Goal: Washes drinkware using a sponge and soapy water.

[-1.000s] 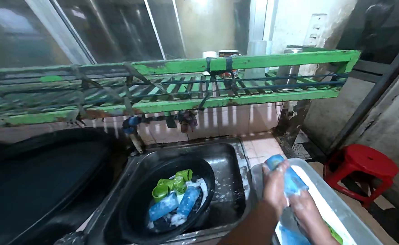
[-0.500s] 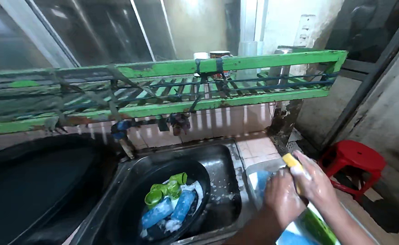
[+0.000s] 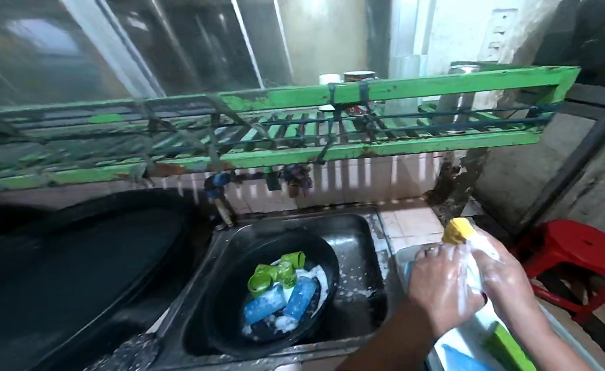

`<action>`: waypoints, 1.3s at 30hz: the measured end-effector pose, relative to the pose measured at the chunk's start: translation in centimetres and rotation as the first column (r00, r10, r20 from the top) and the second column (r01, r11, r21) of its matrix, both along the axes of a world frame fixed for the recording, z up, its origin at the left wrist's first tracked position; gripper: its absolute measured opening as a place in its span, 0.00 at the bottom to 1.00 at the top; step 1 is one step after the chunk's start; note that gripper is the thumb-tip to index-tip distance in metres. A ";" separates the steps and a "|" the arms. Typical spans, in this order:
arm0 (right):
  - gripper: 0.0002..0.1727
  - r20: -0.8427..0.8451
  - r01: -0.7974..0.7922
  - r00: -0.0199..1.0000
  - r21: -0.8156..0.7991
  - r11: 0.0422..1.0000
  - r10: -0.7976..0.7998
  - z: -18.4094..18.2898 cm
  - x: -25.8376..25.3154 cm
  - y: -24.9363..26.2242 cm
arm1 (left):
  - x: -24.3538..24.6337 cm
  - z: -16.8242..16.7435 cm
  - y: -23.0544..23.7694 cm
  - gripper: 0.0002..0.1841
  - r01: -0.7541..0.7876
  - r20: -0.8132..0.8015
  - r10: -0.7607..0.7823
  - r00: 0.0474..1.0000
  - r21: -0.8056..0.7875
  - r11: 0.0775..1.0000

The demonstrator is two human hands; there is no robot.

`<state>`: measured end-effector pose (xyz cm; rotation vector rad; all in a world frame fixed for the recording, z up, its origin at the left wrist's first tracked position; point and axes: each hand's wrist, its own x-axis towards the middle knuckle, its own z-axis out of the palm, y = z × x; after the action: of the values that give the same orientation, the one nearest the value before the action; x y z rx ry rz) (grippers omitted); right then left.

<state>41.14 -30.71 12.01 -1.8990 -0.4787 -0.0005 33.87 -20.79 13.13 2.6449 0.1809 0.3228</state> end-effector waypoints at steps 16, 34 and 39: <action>0.30 0.013 -0.156 0.953 -0.836 0.525 0.304 -9.5 2.4 -4.7 | -3.8 -5.8 14.2 0.19 -0.409 -0.153 0.420 0.895 0.095 0.907; 0.34 0.076 -0.169 0.979 -0.198 0.965 0.187 -6.7 -1.6 -7.2 | 3.9 -8.8 -3.4 0.24 -0.360 -0.342 0.137 0.930 -0.922 0.142; 0.24 -0.075 0.041 0.996 -0.025 0.999 -0.043 -5.8 2.9 -6.8 | 1.7 -7.3 -1.7 0.37 -0.112 -0.161 -0.144 0.976 -0.948 0.298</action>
<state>44.08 -37.51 6.19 -1.9243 -0.3887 0.0494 35.57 -22.50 5.88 1.4065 0.3007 -0.1131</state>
